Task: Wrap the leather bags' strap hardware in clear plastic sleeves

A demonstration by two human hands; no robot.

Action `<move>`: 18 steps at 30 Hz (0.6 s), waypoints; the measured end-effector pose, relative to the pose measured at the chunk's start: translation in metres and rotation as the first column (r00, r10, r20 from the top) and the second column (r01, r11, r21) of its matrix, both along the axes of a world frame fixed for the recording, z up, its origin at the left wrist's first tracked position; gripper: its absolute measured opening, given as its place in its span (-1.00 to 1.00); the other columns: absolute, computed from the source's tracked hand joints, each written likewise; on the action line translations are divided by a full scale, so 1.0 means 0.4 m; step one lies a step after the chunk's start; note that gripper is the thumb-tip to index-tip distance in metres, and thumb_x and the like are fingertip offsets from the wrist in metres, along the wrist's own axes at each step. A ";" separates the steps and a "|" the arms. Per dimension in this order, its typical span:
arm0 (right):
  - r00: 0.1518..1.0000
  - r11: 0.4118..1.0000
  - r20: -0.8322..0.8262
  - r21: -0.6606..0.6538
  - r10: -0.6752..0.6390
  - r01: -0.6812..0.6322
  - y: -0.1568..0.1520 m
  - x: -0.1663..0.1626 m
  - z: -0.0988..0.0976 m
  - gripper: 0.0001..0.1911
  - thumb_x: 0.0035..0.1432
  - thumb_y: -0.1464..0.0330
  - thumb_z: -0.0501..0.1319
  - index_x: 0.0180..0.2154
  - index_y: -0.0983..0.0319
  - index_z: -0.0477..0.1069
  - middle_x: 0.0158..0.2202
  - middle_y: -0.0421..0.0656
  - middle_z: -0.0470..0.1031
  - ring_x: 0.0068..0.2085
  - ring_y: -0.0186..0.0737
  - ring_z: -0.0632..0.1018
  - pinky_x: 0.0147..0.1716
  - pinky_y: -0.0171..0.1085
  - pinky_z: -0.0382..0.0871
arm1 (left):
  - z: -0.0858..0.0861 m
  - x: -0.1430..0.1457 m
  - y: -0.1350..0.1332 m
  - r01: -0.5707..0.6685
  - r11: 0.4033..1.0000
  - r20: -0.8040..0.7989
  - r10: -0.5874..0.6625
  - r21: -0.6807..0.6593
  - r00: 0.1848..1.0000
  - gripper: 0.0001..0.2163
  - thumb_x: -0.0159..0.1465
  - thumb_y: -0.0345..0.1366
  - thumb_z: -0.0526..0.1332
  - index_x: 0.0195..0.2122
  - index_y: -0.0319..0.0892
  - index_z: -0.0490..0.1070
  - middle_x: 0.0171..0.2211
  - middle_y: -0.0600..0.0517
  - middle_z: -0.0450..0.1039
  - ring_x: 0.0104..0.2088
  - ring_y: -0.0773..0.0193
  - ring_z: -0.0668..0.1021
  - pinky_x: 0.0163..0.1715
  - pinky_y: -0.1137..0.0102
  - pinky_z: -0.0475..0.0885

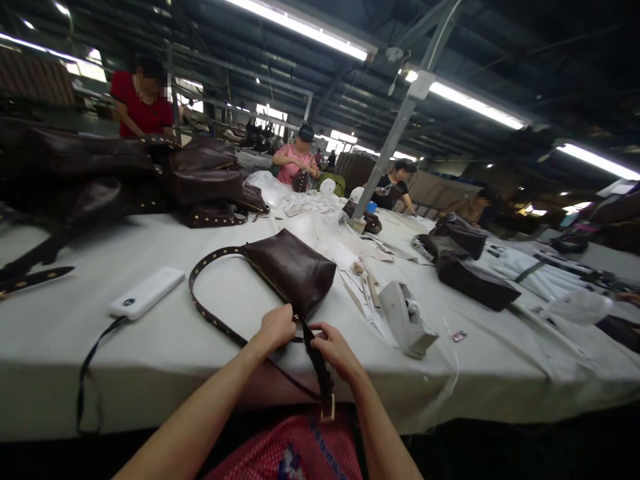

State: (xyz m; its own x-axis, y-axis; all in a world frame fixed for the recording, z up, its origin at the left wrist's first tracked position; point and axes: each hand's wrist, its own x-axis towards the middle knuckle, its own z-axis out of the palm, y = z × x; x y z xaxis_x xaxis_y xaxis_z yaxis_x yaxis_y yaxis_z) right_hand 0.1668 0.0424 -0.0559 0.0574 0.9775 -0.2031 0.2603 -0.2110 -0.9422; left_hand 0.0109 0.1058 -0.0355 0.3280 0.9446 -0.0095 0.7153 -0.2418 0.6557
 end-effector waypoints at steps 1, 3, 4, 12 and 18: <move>1.000 1.000 -0.014 -0.009 -0.003 0.003 -0.003 0.000 0.005 -0.61 -0.17 0.42 0.12 -0.19 0.29 0.38 -0.61 -0.31 0.41 -0.56 -0.34 0.38 -0.57 -0.39 0.13 | 0.017 -0.008 -0.017 0.017 0.999 -0.033 -0.015 0.043 0.999 -0.78 0.14 -0.57 0.06 -0.26 -0.24 0.41 -0.19 -0.18 0.46 -0.05 0.00 0.46 -0.03 0.19 0.30; 0.999 1.000 -0.036 -0.016 -0.009 0.009 -0.009 0.000 0.012 -0.62 -0.14 0.40 0.14 -0.19 0.30 0.39 -0.59 -0.29 0.42 -0.54 -0.34 0.38 -0.56 -0.38 0.14 | 0.047 -0.021 -0.068 0.074 0.989 -0.072 -0.065 0.125 0.995 -0.75 0.18 -0.56 0.02 -0.19 -0.23 0.40 -0.08 -0.20 0.42 0.05 0.00 0.39 0.06 0.15 0.23; 0.999 1.000 -0.044 -0.012 -0.013 0.012 -0.012 0.000 0.014 -0.63 -0.13 0.38 0.15 -0.19 0.30 0.40 -0.58 -0.29 0.42 -0.53 -0.35 0.37 -0.55 -0.38 0.14 | 0.058 -0.025 -0.100 0.129 0.980 -0.087 -0.117 0.149 0.989 -0.76 0.21 -0.52 0.03 -0.17 -0.21 0.40 -0.07 -0.18 0.41 0.05 0.02 0.38 0.07 0.17 0.22; 0.998 0.999 -0.058 0.031 -0.038 0.040 -0.039 -0.015 0.011 -0.62 -0.07 0.29 0.23 -0.16 0.32 0.42 -0.45 -0.24 0.45 -0.42 -0.33 0.40 -0.49 -0.37 0.21 | -0.062 0.026 -0.342 0.379 0.921 -0.244 -0.349 0.087 0.905 -0.48 0.16 0.02 0.23 -0.02 -0.31 0.38 -0.05 -0.31 0.46 0.03 -0.24 0.40 0.11 -0.07 0.17; 0.996 0.994 -0.027 0.068 -0.079 0.081 -0.121 0.050 0.023 -0.64 -0.01 0.18 0.22 -0.21 0.28 0.46 -0.39 -0.15 0.51 -0.33 -0.18 0.51 -0.43 -0.29 0.36 | -0.108 0.036 -0.326 0.347 0.932 -0.248 -0.312 0.109 0.917 -0.72 0.26 -0.35 0.06 -0.02 -0.19 0.35 -0.13 -0.18 0.49 -0.07 -0.02 0.49 -0.02 0.14 0.31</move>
